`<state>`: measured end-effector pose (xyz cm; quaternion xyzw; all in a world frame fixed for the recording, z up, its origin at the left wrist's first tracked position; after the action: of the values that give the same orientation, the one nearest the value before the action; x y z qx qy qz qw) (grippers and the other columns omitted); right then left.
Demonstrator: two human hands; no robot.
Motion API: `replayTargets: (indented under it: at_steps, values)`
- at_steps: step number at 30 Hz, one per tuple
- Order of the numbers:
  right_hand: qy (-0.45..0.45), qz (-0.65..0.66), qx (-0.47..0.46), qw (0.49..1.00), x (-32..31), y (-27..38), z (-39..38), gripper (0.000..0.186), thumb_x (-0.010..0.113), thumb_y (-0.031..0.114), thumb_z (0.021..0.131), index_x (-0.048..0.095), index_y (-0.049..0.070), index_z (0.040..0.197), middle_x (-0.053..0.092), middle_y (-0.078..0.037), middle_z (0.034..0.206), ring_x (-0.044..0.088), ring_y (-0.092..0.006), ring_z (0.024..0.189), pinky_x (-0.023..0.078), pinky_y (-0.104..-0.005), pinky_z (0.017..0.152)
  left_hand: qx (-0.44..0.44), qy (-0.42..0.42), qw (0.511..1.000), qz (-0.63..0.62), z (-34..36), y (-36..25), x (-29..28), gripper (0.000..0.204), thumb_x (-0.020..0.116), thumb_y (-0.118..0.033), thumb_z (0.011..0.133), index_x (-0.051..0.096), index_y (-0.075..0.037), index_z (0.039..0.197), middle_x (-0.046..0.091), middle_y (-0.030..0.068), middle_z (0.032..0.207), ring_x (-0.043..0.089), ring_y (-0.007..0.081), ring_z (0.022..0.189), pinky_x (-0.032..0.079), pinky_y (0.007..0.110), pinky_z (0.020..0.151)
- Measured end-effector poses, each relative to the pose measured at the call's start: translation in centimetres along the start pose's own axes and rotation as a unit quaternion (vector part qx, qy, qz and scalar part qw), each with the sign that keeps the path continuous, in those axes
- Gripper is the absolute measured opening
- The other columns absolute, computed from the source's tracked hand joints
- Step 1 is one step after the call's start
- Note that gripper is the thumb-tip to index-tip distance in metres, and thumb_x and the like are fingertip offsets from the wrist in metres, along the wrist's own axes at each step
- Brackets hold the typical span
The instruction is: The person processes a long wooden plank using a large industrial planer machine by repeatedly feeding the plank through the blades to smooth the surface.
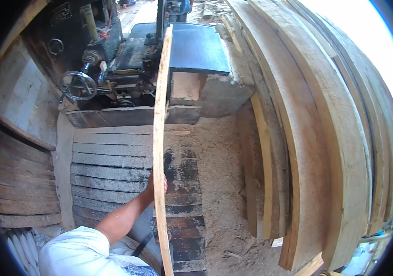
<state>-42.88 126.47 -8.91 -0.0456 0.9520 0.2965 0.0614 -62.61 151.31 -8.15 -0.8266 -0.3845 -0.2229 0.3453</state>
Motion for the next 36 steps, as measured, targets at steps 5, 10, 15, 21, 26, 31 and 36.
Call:
replayTargets:
  at_steps: [5, 10, 15, 21, 26, 31, 36]
  values:
    - [0.007, 0.006, 0.024, 1.0, 1.2, 1.0, 0.6, 0.069, 0.033, 0.065, 0.093, 0.061, 0.007, 0.071, 0.055, -0.003, 0.062, 0.045, -0.013, 0.054, 0.036, -0.031, 0.05, 0.059, -0.025, 0.993, 0.103, 5.2, -6.8, 0.9, 0.059, 0.041, -0.068, 0.086, 0.053, -0.012, 0.072, 0.051, 0.0034, 0.052, 0.052, 0.0182, 0.039, 0.046, 0.034, 0.035]
    - [0.005, 0.022, 0.058, 0.998, 2.1, 2.6, 1.6, 0.069, 0.032, 0.065, 0.093, 0.062, 0.007, 0.071, 0.055, -0.003, 0.062, 0.046, -0.0129, 0.054, 0.036, -0.0309, 0.05, 0.003, -0.062, 0.996, 0.068, 10.3, -11.5, 2.5, 0.053, 0.043, -0.063, 0.085, 0.052, -0.013, 0.071, 0.05, 0.0037, 0.052, 0.051, 0.0192, 0.037, 0.044, 0.035, 0.033]
    - [0.006, 0.041, 0.102, 0.994, 2.9, 3.6, 2.2, 0.068, 0.032, 0.065, 0.093, 0.062, 0.008, 0.072, 0.055, -0.003, 0.062, 0.046, -0.0128, 0.054, 0.037, -0.0308, 0.05, 0.005, -0.081, 0.992, 0.098, 13.7, -15.8, 4.6, 0.077, 0.041, -0.087, 0.071, 0.05, -0.015, 0.095, 0.041, 0.0021, 0.051, 0.044, 0.0166, 0.036, 0.039, 0.028, 0.033]
    - [0.03, 0.071, 0.159, 0.984, 4.9, 3.3, 1.6, 0.068, 0.032, 0.066, 0.093, 0.063, 0.008, 0.072, 0.056, -0.003, 0.063, 0.046, -0.0127, 0.054, 0.037, -0.0307, 0.05, 0.052, -0.06, 0.991, 0.106, 18.9, -21.6, 7.1, 0.046, 0.043, -0.056, 0.086, 0.055, -0.013, 0.075, 0.053, 0.0026, 0.056, 0.053, 0.0183, 0.041, 0.047, 0.034, 0.037]
    - [0.059, 0.1, 0.207, 0.971, 7.1, 3.4, 1.2, 0.069, 0.032, 0.066, 0.093, 0.063, 0.008, 0.073, 0.056, -0.003, 0.063, 0.046, -0.0126, 0.054, 0.037, -0.0306, 0.05, 0.102, -0.018, 0.984, 0.145, 21.1, -26.5, 9.5, 0.071, 0.039, -0.079, 0.081, 0.049, -0.013, 0.105, 0.047, 0.0025, 0.063, 0.05, 0.0132, 0.049, 0.045, 0.027, 0.044]
    - [0.059, 0.076, 0.225, 0.97, 9.3, 6.5, 5.4, 0.069, 0.031, 0.068, 0.092, 0.063, 0.009, 0.074, 0.056, -0.002, 0.063, 0.047, -0.0124, 0.054, 0.037, -0.0304, 0.05, 0.173, 0.236, 0.937, 0.191, 15.0, -19.8, 8.7, 0.032, 0.051, -0.041, 0.094, 0.052, -0.01, 0.086, 0.055, 0.006, 0.067, 0.059, 0.0175, 0.06, 0.05, 0.027, 0.048]
    - [0.092, 0.056, 0.195, 0.975, 12.7, 13.9, 12.9, 0.089, 0.029, 0.075, 0.087, 0.06, -0.002, 0.121, 0.063, -0.017, 0.112, 0.06, -0.0224, 0.101, 0.045, -0.0328, 0.088, 0.215, 0.209, 0.845, 0.443, 0.7, -2.6, -3.7, 0.035, 0.053, -0.04, 0.09, 0.056, -0.005, 0.094, 0.063, 0.0124, 0.086, 0.063, 0.0241, 0.078, 0.051, 0.035, 0.072]
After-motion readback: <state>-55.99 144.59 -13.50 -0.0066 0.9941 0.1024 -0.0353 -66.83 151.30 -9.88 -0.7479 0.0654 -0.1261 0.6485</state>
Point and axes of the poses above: each hand's wrist, its own z-axis towards the middle knuckle, its own x-axis out of the palm, y = z × x, the point moved 8 cm from there along z, towards the middle knuckle
